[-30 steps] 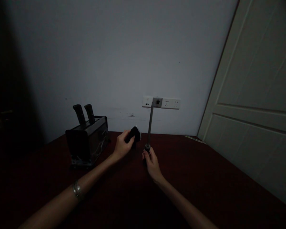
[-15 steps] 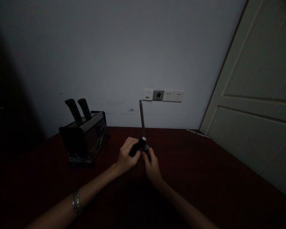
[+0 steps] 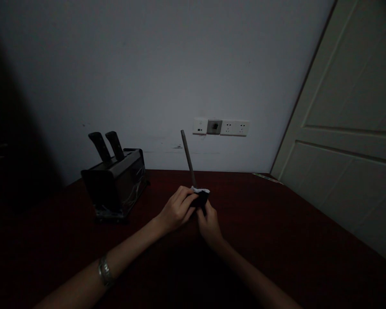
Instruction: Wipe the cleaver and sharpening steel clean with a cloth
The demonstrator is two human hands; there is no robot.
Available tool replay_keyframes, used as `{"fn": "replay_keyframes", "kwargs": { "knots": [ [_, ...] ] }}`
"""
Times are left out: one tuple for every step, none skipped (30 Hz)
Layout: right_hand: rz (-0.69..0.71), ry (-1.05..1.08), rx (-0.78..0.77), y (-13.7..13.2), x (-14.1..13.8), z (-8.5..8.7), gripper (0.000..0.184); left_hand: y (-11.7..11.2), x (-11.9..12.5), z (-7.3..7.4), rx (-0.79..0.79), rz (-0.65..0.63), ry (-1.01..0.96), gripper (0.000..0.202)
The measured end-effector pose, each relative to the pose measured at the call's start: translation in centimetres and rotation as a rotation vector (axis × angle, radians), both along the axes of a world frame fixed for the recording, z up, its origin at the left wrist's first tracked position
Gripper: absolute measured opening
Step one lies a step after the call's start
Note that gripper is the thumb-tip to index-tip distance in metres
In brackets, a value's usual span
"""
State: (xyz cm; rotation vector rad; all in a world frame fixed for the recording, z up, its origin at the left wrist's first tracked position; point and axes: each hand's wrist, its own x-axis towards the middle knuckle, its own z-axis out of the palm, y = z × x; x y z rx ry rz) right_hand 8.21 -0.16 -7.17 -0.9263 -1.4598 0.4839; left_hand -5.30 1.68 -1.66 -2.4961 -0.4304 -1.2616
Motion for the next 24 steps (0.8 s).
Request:
{"fn": "replay_keyframes", "kwargs": {
  "knots": [
    [0.013, 0.0, 0.002, -0.1, 0.0, 0.3, 0.033, 0.1, -0.1, 0.1, -0.013, -0.018, -0.01, 0.026],
    [0.026, 0.003, 0.001, -0.2, 0.0, 0.5, 0.032, 0.1, -0.1, 0.3, -0.028, -0.038, -0.019, 0.026],
    [0.039, 0.012, 0.0, -0.3, 0.1, 0.7, 0.031, 0.2, -0.2, 0.4, -0.04, -0.058, -0.027, 0.026],
    [0.052, 0.025, 0.0, -0.3, 0.0, 0.9, 0.03, 0.2, -0.2, 0.5, -0.05, -0.077, -0.036, 0.026],
    [0.066, 0.042, 0.0, -0.4, 0.0, 1.0, 0.03, 0.3, -0.3, 0.6, -0.057, -0.096, -0.046, 0.025],
    [0.082, 0.062, -0.004, -0.4, -0.1, 1.1, 0.03, 0.4, -0.3, 0.7, -0.062, -0.115, -0.059, 0.025],
    [0.102, 0.084, -0.01, -0.5, -0.2, 1.2, 0.03, 0.4, -0.3, 0.7, -0.067, -0.137, -0.075, 0.024],
    [0.125, 0.11, -0.019, -0.5, -0.3, 1.2, 0.029, 0.4, -0.3, 0.7, -0.076, -0.157, -0.089, 0.023],
    [0.148, 0.136, -0.031, -0.6, -0.4, 1.2, 0.029, 0.4, -0.3, 0.8, -0.088, -0.175, -0.102, 0.023],
    [0.17, 0.163, -0.043, -0.7, -0.5, 1.3, 0.029, 0.4, -0.3, 0.8, -0.102, -0.193, -0.114, 0.023],
    [0.188, 0.187, -0.055, -0.8, -0.6, 1.3, 0.028, 0.4, -0.4, 0.8, -0.116, -0.208, -0.121, 0.022],
    [0.199, 0.209, -0.072, -0.9, -0.7, 1.4, 0.027, 0.4, -0.4, 0.8, -0.131, -0.222, -0.126, 0.022],
    [0.207, 0.225, -0.093, -1.0, -0.8, 1.4, 0.024, 0.4, -0.5, 0.9, -0.144, -0.236, -0.13, 0.022],
    [0.209, 0.236, -0.114, -1.1, -0.8, 1.5, 0.019, 0.4, -0.7, 1.0, -0.154, -0.246, -0.136, 0.022],
    [0.209, 0.244, -0.133, -1.2, -0.8, 1.6, 0.016, 0.4, -0.9, 1.0, -0.164, -0.249, -0.146, 0.022],
    [0.207, 0.251, -0.146, -1.3, -0.7, 1.7, 0.016, 0.5, -1.1, 1.1, -0.172, -0.244, -0.162, 0.023],
    [0.206, 0.258, -0.153, -1.3, -0.7, 1.8, 0.019, 0.6, -1.4, 1.2, -0.174, -0.231, -0.187, 0.024],
    [0.207, 0.266, -0.154, -1.3, -0.6, 1.8, 0.021, 0.8, -1.6, 1.3, -0.17, -0.215, -0.217, 0.025],
    [0.206, 0.274, -0.153, -1.2, -0.6, 1.8, 0.022, 1.0, -1.9, 1.4, -0.158, -0.196, -0.246, 0.027],
    [0.204, 0.281, -0.154, -1.1, -0.5, 1.8, 0.022, 1.1, -2.1, 1.5, -0.137, -0.182, -0.269, 0.028],
    [0.201, 0.283, -0.157, -1.1, -0.5, 1.7, 0.022, 1.3, -2.3, 1.5, -0.113, -0.173, -0.279, 0.031],
    [0.197, 0.278, -0.16, -1.0, -0.5, 1.6, 0.023, 1.3, -2.3, 1.6, -0.089, -0.172, -0.275, 0.033],
    [0.192, 0.267, -0.161, -1.0, -0.5, 1.4, 0.023, 1.4, -2.3, 1.6, -0.065, -0.178, -0.259, 0.036],
    [0.189, 0.251, -0.162, -1.0, -0.5, 1.3, 0.023, 1.3, -2.2, 1.6, -0.044, -0.192, -0.235, 0.04]
  ]
}}
